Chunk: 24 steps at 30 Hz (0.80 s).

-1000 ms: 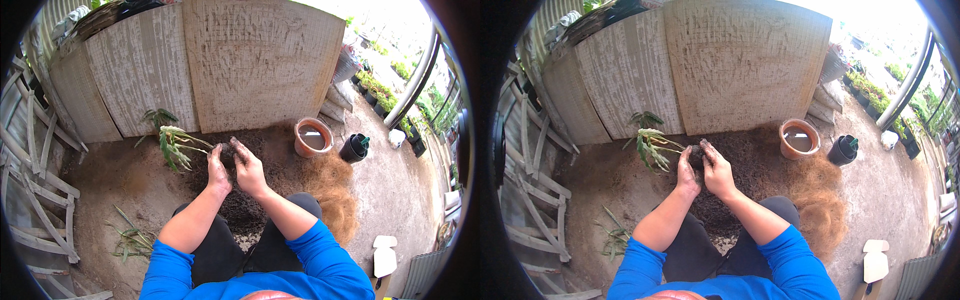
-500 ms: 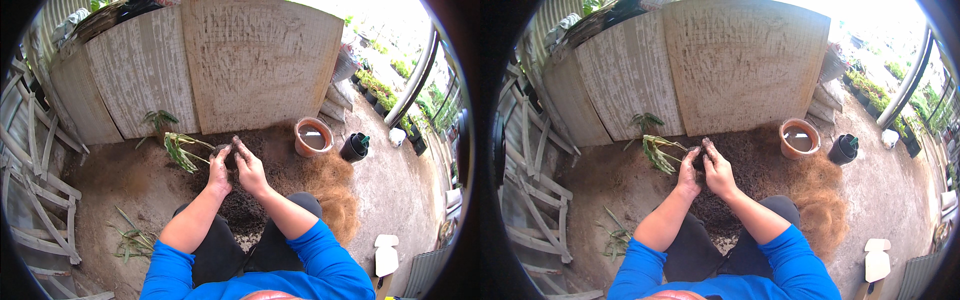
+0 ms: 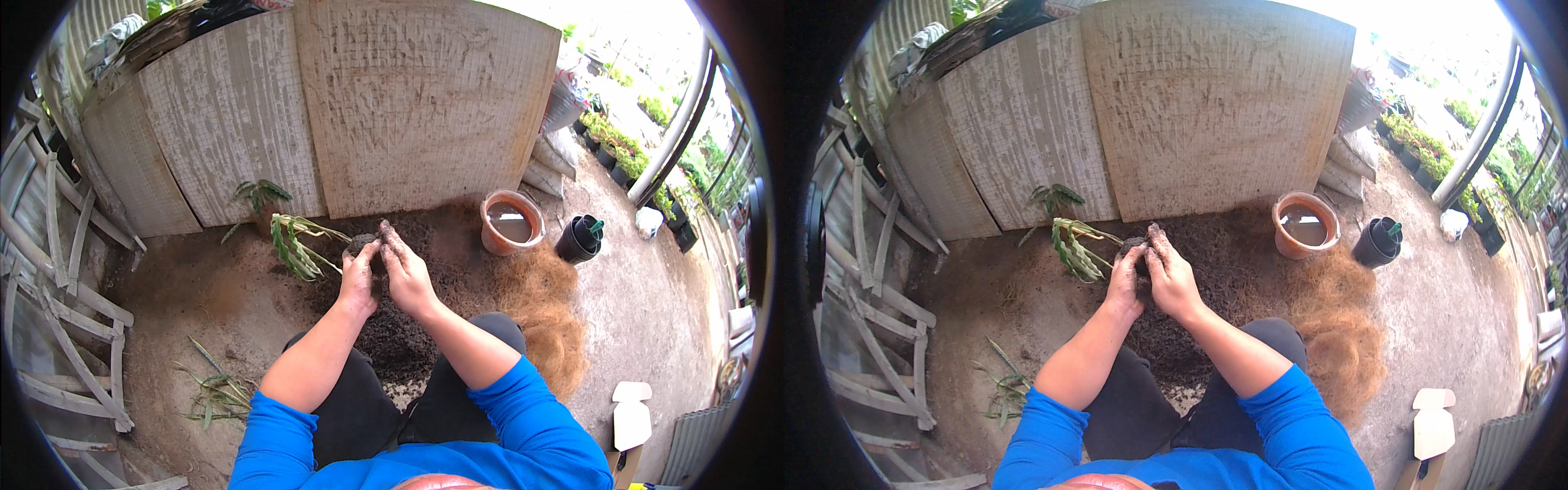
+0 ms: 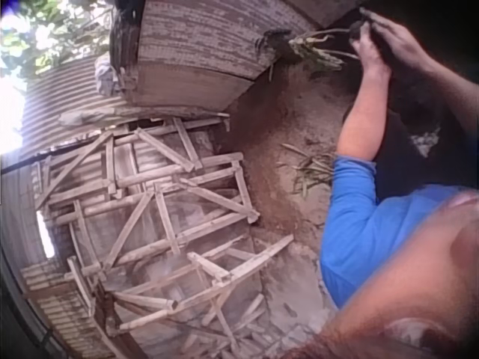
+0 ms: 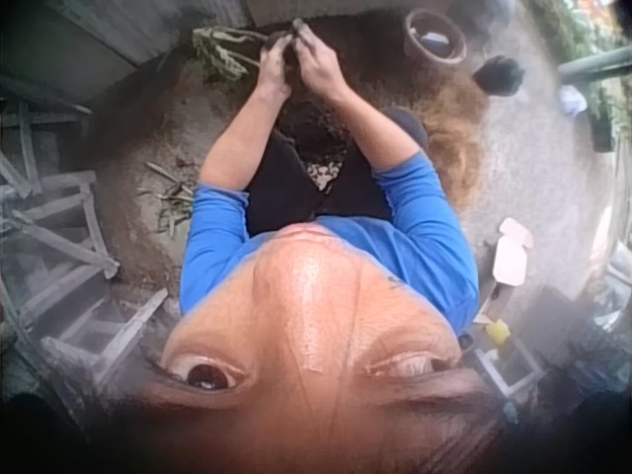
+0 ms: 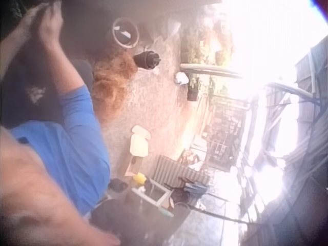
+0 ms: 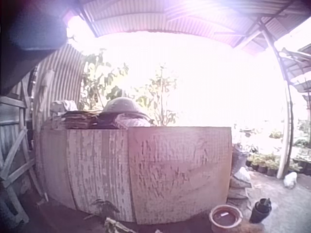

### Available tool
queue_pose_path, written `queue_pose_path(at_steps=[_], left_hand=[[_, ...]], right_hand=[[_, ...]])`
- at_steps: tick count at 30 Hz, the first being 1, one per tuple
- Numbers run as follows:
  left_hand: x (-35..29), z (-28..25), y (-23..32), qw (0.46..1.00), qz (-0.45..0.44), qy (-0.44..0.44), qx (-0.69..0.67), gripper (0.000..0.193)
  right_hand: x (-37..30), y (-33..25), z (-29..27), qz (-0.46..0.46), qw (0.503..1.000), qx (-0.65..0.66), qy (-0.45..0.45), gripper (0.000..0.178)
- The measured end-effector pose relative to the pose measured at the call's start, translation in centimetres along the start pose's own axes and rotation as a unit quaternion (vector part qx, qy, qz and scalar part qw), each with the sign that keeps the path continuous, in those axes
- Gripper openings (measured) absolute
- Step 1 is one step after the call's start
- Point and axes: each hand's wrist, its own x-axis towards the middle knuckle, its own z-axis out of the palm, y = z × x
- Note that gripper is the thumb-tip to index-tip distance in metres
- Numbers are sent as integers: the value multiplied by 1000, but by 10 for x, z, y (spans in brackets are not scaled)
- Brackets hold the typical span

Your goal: The person sits on the ground and packs soil around the root ball of a small plant by hand. They repeatedly add soil and press it firmly to form a compact root ball, occasionally lifting the plant to inspect the shape.

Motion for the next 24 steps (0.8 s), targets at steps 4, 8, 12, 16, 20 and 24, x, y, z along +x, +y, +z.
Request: queue_pose_path(at_steps=[4, 8, 12, 16, 20, 24], left_hand=[[-7, 9, 3, 1000, -12, -6, -7, 20], [-7, 7, 3, 999, -9, -23, 23, 23], [-8, 7, 2, 999, -10, -13, 32, 25], [-7, 6, 0, 1000, -7, 3, 25, 25], [-7, 6, 0, 999, 0, -11, 51, 20], [-5, 6, 0, 1000, -1, -26, 17, 20]], right_hand=[[0, -1, -4, 3, 1000, -5, 14, 37], [0, -2, -5, 13, 1000, 22, 12, 37], [1, -1, -6, 27, 999, 46, 8, 37], [-1, -4, -5, 16, 1000, 27, 6, 37], [0, -1, -5, 28, 998, 53, 7, 37], [2, -3, -6, 21, 998, 63, 13, 36]])
